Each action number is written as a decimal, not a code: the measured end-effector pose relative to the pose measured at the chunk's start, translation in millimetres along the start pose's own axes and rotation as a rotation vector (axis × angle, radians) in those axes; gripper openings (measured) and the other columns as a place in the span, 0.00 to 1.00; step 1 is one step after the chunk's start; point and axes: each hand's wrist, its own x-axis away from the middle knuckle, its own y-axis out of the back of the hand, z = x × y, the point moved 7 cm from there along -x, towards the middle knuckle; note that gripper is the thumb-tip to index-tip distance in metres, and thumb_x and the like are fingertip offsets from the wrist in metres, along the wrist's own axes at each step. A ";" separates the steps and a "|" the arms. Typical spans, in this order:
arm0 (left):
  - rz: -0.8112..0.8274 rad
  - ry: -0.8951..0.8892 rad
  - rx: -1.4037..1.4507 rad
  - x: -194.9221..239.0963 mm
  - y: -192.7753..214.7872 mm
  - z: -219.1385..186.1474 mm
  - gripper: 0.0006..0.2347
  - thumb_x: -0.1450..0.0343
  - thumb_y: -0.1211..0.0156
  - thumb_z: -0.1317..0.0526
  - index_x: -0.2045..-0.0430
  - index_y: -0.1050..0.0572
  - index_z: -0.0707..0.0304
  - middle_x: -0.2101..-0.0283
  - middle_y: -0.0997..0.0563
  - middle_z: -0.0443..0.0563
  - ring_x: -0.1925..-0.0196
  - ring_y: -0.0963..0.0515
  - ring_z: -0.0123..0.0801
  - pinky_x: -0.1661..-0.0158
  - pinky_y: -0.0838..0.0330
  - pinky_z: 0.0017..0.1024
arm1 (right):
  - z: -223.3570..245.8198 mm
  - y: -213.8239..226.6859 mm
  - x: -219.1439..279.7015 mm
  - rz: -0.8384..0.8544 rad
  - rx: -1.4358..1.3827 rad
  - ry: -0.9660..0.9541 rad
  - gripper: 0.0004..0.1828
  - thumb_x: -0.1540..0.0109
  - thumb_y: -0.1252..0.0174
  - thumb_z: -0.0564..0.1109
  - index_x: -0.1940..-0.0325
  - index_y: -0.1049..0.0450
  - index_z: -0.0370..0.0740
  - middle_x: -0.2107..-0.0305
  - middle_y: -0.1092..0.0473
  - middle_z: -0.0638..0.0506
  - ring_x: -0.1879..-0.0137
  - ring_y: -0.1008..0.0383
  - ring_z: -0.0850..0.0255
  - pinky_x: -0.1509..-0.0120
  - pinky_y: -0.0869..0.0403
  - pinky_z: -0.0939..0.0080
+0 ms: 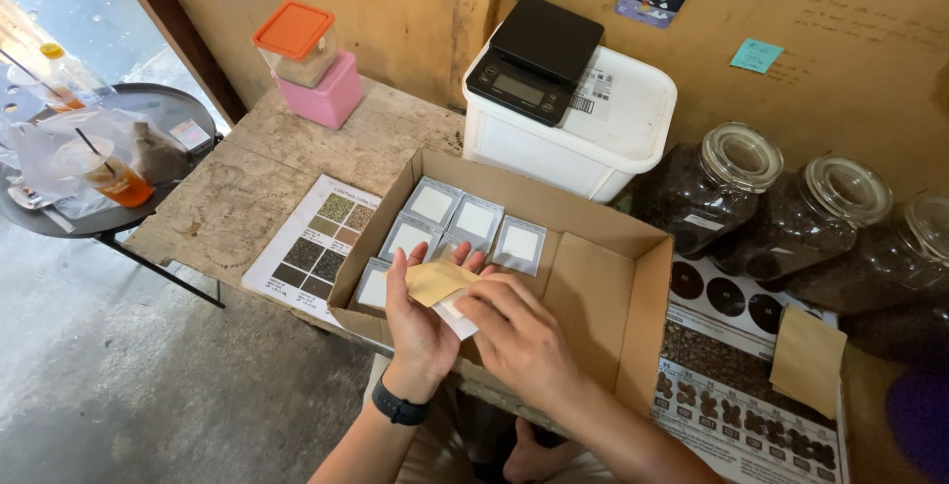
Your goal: The person organizes and packages coffee bean samples by inserting labeled cards and small packets into paper envelopes and then placing the finished envelopes into a box.
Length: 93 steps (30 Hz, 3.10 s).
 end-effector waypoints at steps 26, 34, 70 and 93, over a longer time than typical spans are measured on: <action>0.010 -0.003 -0.062 1.5 0.2 -0.6 0.21 0.31 0.47 0.46 0.50 0.37 0.58 0.49 0.25 0.77 0.53 0.22 0.61 0.47 0.27 0.53 | 0.3 -5.4 3.4 0.039 0.256 0.004 0.04 0.33 0.48 0.33 0.58 0.27 0.32 0.60 0.29 0.43 0.52 0.28 0.49 0.45 0.27 0.48; 0.016 0.022 -0.052 -0.9 4.3 0.5 0.19 0.30 0.46 0.44 0.55 0.34 0.56 0.53 0.22 0.73 0.54 0.20 0.58 0.49 0.27 0.50 | -4.4 -4.3 15.4 0.023 0.155 -0.097 0.12 0.33 0.44 0.43 0.52 0.25 0.30 0.46 0.31 0.36 0.42 0.27 0.41 0.36 0.25 0.42; 0.542 -0.247 -0.982 24.9 -1.9 26.6 0.19 0.25 0.52 0.51 0.49 0.25 0.67 0.55 0.19 0.54 0.56 0.16 0.37 0.60 0.13 0.37 | -57.7 64.9 68.9 -0.256 -0.427 -0.782 0.11 0.36 0.39 0.42 0.55 0.18 0.31 0.66 0.28 0.52 0.59 0.29 0.65 0.58 0.30 0.67; 1.267 -0.158 -1.129 27.0 91.5 162.3 0.05 0.30 0.38 0.66 0.72 0.18 0.71 0.66 0.16 0.67 0.68 0.11 0.42 0.62 0.11 0.26 | 1.7 120.8 359.7 -1.258 -0.666 -1.087 0.17 0.41 0.31 0.44 0.51 0.20 0.33 0.56 0.20 0.46 0.54 0.20 0.63 0.47 0.21 0.59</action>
